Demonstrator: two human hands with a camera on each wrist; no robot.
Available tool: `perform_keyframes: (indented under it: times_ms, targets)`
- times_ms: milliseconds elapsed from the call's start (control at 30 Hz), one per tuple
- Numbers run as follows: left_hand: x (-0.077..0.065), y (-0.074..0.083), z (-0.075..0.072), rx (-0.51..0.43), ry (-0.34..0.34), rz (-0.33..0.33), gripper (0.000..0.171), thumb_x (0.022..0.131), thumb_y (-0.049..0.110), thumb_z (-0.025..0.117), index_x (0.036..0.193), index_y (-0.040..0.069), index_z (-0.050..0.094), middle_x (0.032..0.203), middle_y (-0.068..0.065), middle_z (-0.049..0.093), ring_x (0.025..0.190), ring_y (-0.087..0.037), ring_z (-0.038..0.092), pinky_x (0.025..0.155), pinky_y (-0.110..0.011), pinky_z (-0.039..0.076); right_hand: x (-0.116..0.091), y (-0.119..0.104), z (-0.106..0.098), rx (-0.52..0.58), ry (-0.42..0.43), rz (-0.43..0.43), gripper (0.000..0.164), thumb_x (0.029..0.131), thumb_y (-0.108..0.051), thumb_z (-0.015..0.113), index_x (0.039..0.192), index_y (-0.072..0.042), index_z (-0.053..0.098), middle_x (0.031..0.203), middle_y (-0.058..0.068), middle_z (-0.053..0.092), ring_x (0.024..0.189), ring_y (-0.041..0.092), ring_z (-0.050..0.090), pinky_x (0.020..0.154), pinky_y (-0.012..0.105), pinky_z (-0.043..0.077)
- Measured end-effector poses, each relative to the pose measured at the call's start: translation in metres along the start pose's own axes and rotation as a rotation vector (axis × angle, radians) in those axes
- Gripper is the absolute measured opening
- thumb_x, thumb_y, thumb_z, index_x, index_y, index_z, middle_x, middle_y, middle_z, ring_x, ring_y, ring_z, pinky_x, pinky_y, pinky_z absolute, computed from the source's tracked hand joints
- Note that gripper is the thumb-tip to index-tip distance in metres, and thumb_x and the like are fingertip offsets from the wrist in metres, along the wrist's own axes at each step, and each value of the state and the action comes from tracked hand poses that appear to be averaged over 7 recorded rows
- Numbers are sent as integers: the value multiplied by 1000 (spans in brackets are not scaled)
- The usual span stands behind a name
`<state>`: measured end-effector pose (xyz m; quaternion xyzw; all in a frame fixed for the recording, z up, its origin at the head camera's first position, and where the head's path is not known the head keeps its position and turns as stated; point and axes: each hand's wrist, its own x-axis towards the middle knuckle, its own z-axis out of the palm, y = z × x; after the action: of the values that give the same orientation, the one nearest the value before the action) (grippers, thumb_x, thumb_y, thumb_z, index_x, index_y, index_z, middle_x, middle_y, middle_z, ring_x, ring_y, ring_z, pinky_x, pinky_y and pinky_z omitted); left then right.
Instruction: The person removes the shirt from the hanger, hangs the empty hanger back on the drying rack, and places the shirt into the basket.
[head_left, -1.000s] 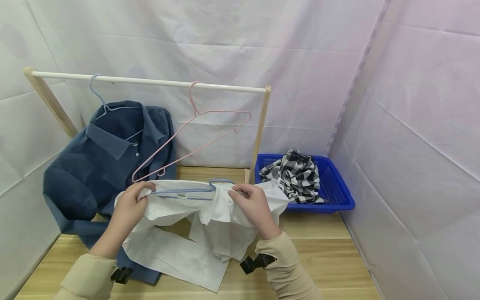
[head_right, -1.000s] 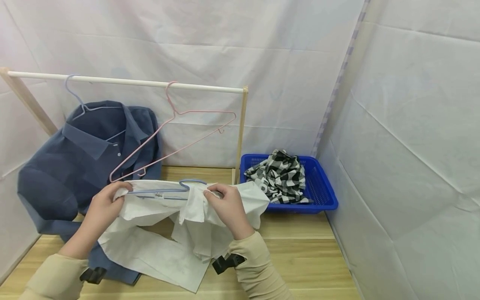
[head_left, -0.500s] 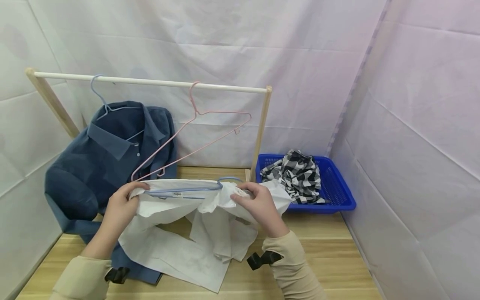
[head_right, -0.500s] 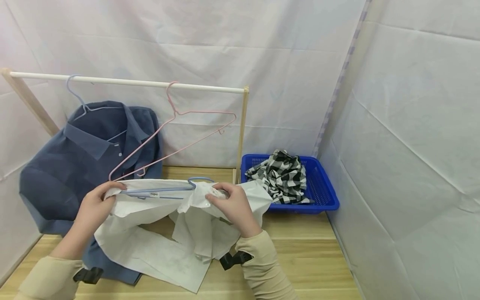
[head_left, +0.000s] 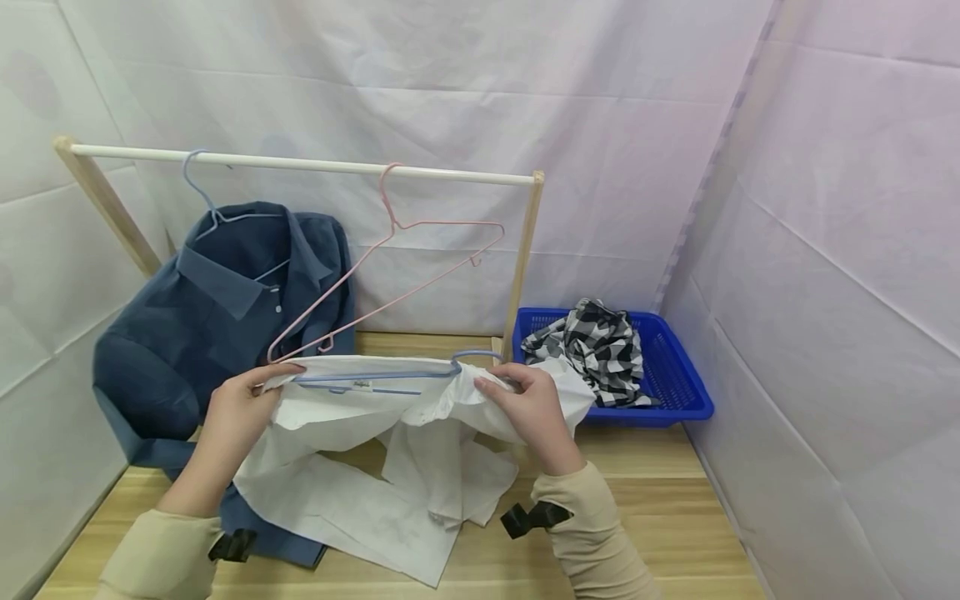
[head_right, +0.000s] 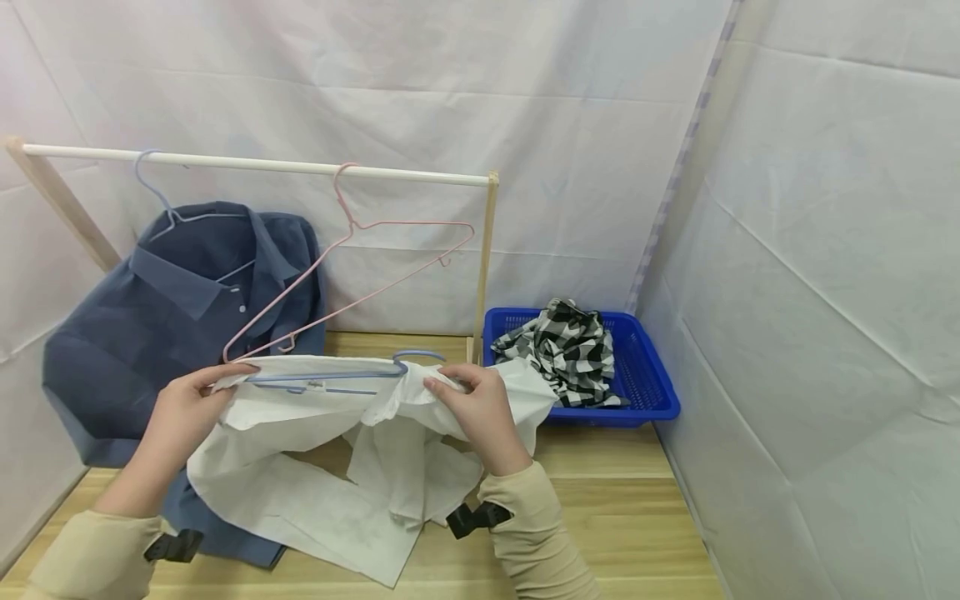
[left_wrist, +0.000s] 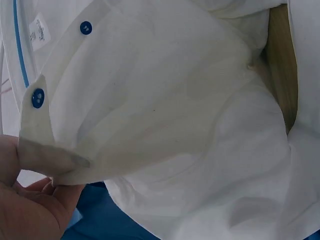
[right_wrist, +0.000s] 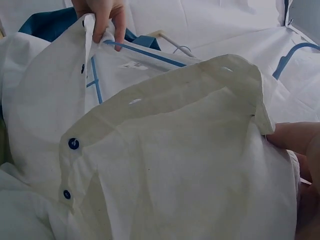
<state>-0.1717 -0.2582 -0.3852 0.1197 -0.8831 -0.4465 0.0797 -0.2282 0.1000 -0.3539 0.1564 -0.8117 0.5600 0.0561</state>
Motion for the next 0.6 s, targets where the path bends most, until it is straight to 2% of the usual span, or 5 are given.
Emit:
perform_keyframes:
  times_ms: [167, 300, 400, 500, 600]
  targets:
    - [-1, 3, 0, 26, 0, 0, 45, 90, -6, 44, 125, 11, 68, 132, -26, 52, 48, -17, 33, 43, -27, 33, 1, 0, -1, 10, 28, -7, 12, 84, -15, 79, 91, -5, 77, 89, 5, 72, 83, 18, 65, 67, 26, 52]
    - [0, 4, 0, -14, -2, -25, 46, 89, -8, 43, 123, 9, 69, 139, -27, 47, 57, -23, 41, 45, -28, 35, 2, 3, -6, 20, 53, -7, 12, 83, -14, 79, 88, -4, 76, 87, 6, 72, 80, 16, 65, 67, 25, 52]
    - [1, 4, -1, -72, -18, -61, 43, 91, -7, 45, 123, 8, 69, 144, -24, 44, 84, -31, 52, 52, -27, 39, 3, 6, -11, 30, 71, 6, 13, 83, -14, 79, 86, -2, 76, 86, 7, 72, 78, 15, 64, 66, 24, 51]
    - [3, 4, -2, -138, -42, -93, 39, 92, -5, 47, 123, 5, 68, 145, -22, 43, 116, -36, 46, 62, -24, 43, 4, 8, -17, 33, 61, 21, 15, 83, -15, 79, 87, -1, 75, 87, 8, 71, 77, 16, 63, 65, 25, 51]
    - [5, 2, -2, -197, -63, -112, 35, 94, -4, 51, 125, 3, 66, 144, -21, 44, 125, -36, 42, 67, -19, 44, 4, 10, -23, 43, 11, 49, 17, 83, -17, 79, 91, -2, 75, 92, 8, 70, 80, 19, 63, 68, 29, 52]
